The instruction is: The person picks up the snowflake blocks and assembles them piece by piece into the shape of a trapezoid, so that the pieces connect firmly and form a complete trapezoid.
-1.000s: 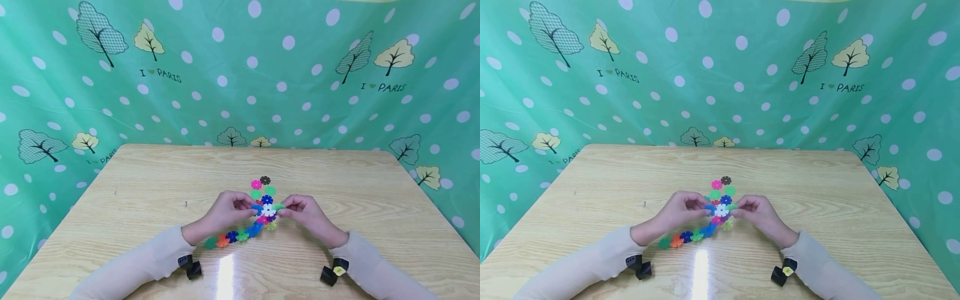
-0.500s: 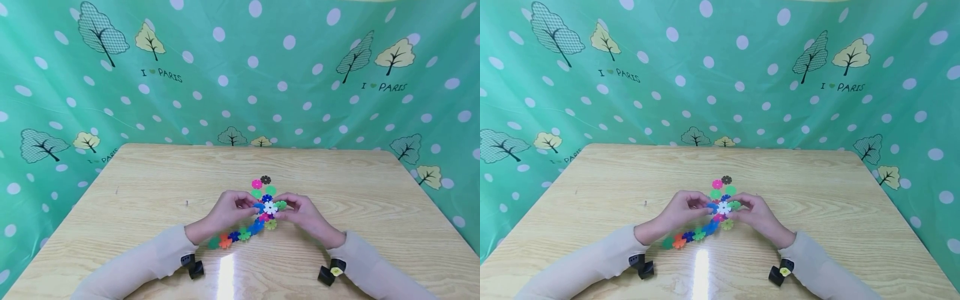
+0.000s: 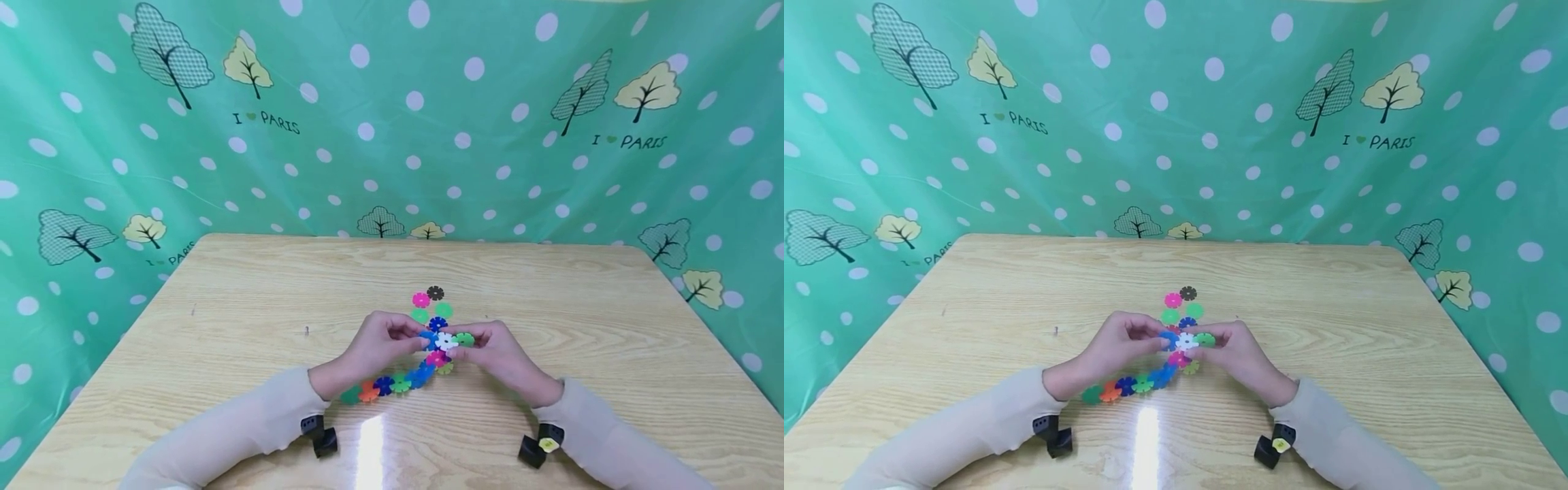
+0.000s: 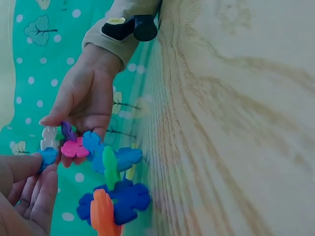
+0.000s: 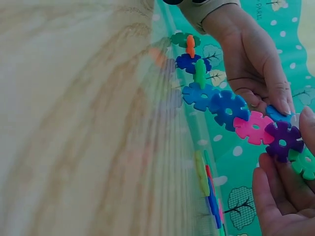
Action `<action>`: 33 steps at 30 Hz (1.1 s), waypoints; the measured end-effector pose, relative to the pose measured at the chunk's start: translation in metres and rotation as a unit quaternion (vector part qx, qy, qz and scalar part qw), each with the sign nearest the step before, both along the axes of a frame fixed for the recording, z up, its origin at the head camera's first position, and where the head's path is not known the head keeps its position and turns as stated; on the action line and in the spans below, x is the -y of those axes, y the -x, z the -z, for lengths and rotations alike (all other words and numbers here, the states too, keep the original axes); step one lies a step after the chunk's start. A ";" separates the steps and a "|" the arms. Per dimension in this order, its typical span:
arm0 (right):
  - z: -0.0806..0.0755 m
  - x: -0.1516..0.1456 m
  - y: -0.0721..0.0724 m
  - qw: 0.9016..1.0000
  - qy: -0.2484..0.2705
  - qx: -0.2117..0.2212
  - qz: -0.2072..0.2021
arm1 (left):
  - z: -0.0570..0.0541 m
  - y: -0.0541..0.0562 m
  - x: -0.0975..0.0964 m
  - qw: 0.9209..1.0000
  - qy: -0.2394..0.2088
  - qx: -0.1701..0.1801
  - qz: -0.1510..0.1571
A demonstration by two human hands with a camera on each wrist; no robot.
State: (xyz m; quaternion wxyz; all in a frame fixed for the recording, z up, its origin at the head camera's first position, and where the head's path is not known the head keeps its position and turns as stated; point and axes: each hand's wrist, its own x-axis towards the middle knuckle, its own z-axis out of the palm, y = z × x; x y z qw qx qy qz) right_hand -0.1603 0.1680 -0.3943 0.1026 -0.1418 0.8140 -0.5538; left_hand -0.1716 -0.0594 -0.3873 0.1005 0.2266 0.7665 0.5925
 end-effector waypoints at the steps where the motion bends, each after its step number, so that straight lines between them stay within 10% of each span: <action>1: 0.000 0.000 0.000 1.000 0.001 0.000 0.001 | 0.000 0.000 0.000 1.000 -0.002 0.000 0.000; 33: 0.003 0.005 0.001 1.000 0.003 -0.004 -0.030 | -0.010 -0.002 0.004 0.999 0.015 0.012 0.027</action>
